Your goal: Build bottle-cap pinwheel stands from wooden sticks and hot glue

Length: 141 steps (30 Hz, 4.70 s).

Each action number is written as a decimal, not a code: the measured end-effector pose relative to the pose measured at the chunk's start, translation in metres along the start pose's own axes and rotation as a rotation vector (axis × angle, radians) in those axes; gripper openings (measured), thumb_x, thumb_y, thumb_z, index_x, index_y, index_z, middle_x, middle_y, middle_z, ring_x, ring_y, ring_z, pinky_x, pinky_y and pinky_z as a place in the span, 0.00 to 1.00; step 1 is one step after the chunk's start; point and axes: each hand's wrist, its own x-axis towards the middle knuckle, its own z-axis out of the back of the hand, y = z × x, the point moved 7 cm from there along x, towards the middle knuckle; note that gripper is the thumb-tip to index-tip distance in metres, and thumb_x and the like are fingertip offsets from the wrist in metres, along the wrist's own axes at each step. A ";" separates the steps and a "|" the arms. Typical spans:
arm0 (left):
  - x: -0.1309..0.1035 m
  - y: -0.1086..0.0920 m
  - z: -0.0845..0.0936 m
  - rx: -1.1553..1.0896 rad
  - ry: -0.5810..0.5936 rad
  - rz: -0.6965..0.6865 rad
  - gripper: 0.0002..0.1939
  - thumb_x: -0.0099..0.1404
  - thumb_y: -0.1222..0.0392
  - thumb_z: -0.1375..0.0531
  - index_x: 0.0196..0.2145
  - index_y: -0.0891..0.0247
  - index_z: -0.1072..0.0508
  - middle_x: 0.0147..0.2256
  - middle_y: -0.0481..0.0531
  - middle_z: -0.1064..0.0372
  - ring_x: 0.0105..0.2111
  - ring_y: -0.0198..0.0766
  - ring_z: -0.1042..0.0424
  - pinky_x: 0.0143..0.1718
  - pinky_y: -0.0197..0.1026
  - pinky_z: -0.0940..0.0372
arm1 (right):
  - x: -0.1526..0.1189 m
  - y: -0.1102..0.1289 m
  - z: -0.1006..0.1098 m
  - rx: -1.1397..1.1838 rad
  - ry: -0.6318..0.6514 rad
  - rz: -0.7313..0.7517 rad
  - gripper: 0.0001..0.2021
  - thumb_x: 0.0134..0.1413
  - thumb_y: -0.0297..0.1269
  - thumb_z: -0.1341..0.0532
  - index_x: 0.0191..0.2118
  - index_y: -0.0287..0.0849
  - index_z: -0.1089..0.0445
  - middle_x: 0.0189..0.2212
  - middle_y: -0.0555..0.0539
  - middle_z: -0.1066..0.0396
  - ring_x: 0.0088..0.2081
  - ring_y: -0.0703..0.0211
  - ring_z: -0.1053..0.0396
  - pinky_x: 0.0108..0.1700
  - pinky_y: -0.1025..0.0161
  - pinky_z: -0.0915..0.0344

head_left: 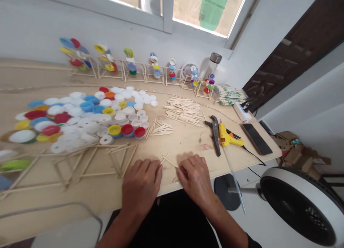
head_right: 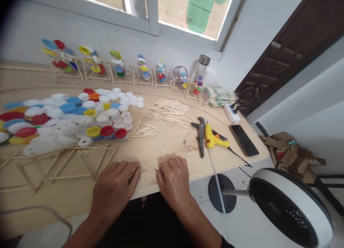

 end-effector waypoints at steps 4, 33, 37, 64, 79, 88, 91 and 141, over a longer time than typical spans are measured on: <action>-0.003 0.001 0.002 -0.008 -0.021 -0.030 0.09 0.66 0.62 0.47 0.33 0.62 0.27 0.26 0.51 0.29 0.29 0.44 0.33 0.33 0.45 0.42 | -0.001 0.006 -0.003 -0.010 0.013 0.020 0.07 0.59 0.32 0.42 0.29 0.44 0.34 0.29 0.48 0.31 0.35 0.54 0.38 0.40 0.57 0.47; -0.013 0.005 0.001 -0.041 -0.071 -0.051 0.06 0.65 0.63 0.45 0.32 0.61 0.28 0.25 0.51 0.30 0.30 0.44 0.35 0.34 0.46 0.43 | 0.002 -0.180 0.075 -0.589 -0.068 -0.114 0.20 0.55 0.28 0.46 0.55 0.36 0.34 0.52 0.37 0.31 0.50 0.45 0.37 0.46 0.54 0.40; -0.010 0.002 0.004 -0.028 -0.068 -0.029 0.07 0.64 0.64 0.45 0.30 0.61 0.28 0.24 0.51 0.31 0.30 0.44 0.36 0.34 0.45 0.44 | 0.015 -0.188 0.067 -0.619 0.043 -0.052 0.20 0.54 0.27 0.45 0.54 0.35 0.34 0.52 0.37 0.31 0.50 0.45 0.37 0.46 0.55 0.41; -0.008 0.001 0.011 -0.034 -0.136 -0.011 0.12 0.66 0.65 0.46 0.27 0.63 0.27 0.24 0.51 0.33 0.28 0.42 0.38 0.32 0.45 0.45 | -0.014 -0.026 0.013 0.701 0.168 -0.332 0.11 0.61 0.44 0.43 0.34 0.42 0.34 0.27 0.51 0.35 0.29 0.61 0.35 0.32 0.66 0.38; -0.007 0.002 0.011 -0.069 -0.138 -0.016 0.09 0.65 0.66 0.44 0.27 0.63 0.28 0.23 0.50 0.34 0.28 0.42 0.38 0.33 0.45 0.44 | -0.011 -0.019 0.012 0.436 0.131 -0.208 0.10 0.61 0.43 0.44 0.30 0.44 0.39 0.27 0.50 0.36 0.31 0.58 0.36 0.32 0.64 0.40; -0.006 0.002 0.013 -0.080 -0.138 -0.022 0.09 0.65 0.66 0.45 0.28 0.63 0.28 0.23 0.50 0.33 0.28 0.41 0.37 0.33 0.44 0.44 | -0.009 -0.016 0.014 0.387 0.105 -0.204 0.11 0.61 0.41 0.46 0.29 0.44 0.40 0.26 0.50 0.36 0.30 0.58 0.36 0.32 0.64 0.40; -0.006 0.001 0.014 -0.078 -0.152 -0.022 0.10 0.65 0.66 0.45 0.27 0.63 0.28 0.22 0.49 0.34 0.27 0.41 0.38 0.32 0.44 0.44 | -0.011 -0.018 0.012 0.377 0.097 -0.208 0.11 0.61 0.42 0.45 0.29 0.44 0.40 0.26 0.50 0.35 0.30 0.58 0.36 0.32 0.64 0.41; -0.007 0.001 0.014 -0.052 -0.157 -0.055 0.08 0.65 0.66 0.44 0.29 0.62 0.28 0.23 0.50 0.32 0.28 0.42 0.36 0.32 0.45 0.43 | -0.018 -0.036 0.056 0.867 -0.064 -0.386 0.15 0.61 0.50 0.44 0.38 0.43 0.32 0.33 0.47 0.32 0.28 0.60 0.36 0.28 0.65 0.38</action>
